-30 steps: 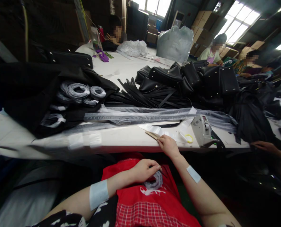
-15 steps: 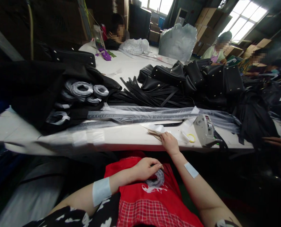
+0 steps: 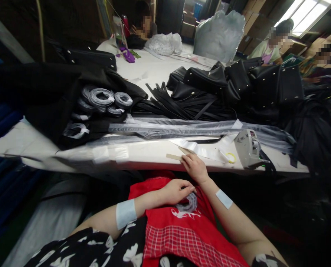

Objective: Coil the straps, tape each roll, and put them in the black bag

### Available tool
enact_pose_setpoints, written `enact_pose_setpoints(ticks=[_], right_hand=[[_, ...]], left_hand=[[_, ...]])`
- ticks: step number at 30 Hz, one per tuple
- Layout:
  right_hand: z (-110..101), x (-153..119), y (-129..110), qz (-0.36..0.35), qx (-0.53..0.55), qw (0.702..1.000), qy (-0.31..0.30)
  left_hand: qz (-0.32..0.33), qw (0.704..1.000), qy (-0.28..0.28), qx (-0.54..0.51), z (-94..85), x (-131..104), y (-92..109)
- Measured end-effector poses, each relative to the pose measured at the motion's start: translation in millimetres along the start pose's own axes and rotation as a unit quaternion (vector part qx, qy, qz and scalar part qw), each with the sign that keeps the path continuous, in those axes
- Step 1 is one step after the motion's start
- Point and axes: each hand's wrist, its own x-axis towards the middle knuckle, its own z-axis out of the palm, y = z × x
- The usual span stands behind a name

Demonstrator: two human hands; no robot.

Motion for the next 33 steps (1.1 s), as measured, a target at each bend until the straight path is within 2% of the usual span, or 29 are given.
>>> enact_pose_setpoints(ticks=[12, 22, 33], right_hand=[[-8, 6, 10, -0.007, 0.06, 0.997, -0.05], [-19, 14, 8, -0.028, 0.052, 0.992, -0.11], [-33, 21, 0, -0.03, 0.04, 0.989, -0.142]], left_hand=[[-0.006, 1.0, -0.008, -0.007, 0.5, 0, 0], [-0.003, 1.0, -0.011, 0.0, -0.2, 3, -1], [-0.005, 1.0, -0.01, 0.004, -0.9, 2, 0]])
